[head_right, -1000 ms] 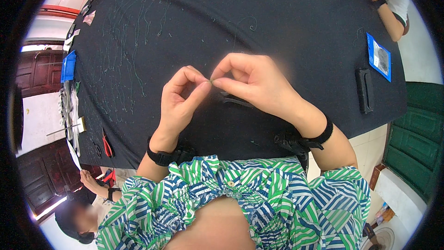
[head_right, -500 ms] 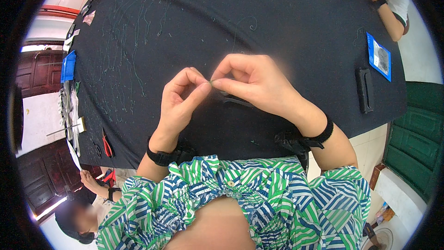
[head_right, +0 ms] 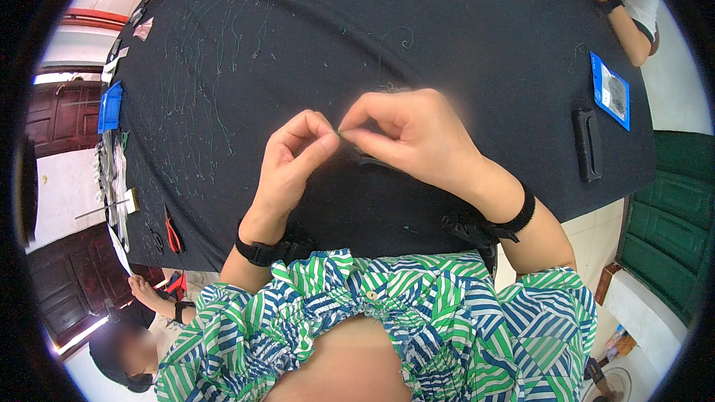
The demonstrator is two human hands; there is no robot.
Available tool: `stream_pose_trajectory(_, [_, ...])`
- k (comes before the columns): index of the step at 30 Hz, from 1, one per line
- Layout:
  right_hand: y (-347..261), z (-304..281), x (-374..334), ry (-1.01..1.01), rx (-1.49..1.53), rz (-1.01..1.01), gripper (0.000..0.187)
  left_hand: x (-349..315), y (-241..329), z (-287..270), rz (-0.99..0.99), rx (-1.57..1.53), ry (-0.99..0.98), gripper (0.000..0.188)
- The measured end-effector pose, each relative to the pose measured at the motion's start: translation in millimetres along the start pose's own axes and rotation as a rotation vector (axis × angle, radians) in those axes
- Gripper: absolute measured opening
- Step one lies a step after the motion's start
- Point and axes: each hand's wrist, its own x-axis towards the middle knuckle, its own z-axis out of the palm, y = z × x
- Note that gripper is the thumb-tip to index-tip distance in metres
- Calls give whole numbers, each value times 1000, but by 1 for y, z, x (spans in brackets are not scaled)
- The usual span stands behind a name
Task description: The person assembles fishing tackle by threading a small green bead onto a fishing line, then uses pliers to crimp a metal sleeve onto the line.
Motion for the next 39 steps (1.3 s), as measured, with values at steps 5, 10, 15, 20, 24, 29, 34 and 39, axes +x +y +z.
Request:
stream_pose_trajectory(5, [-1, -1, 1, 25, 27, -23, 11, 3, 0, 0, -11, -67, -46, 11])
stream_pose_trajectory(10, [1, -8, 3, 44, -81, -24, 9, 3, -3, 0, -1, -67, 4, 11])
stream_pose_trajectory(15, [3, -27, 6, 257, -144, -72, 7, 4, -14, -3, 46, 5, 113, 8])
stream_pose_trajectory(20, [-11, -38, 11, 441, -162, -276, 8, 5, -12, 4, 62, -34, 103, 7])
stream_pose_trajectory(24, [-28, -47, 13, 576, -148, -466, 16, 4, -4, 10, 96, -29, 96, 6])
stream_pose_trajectory(29, [-51, -48, 4, 607, -84, -475, 19, 2, -3, 14, 196, -8, 29, 8])
stream_pose_trajectory(34, [-55, -37, -19, 449, 175, -410, 16, -1, -7, 21, 145, -15, -102, 7])
stream_pose_trajectory(39, [-56, -30, -22, 278, 231, -404, 14, -1, -15, 28, -9, -180, -214, 10])
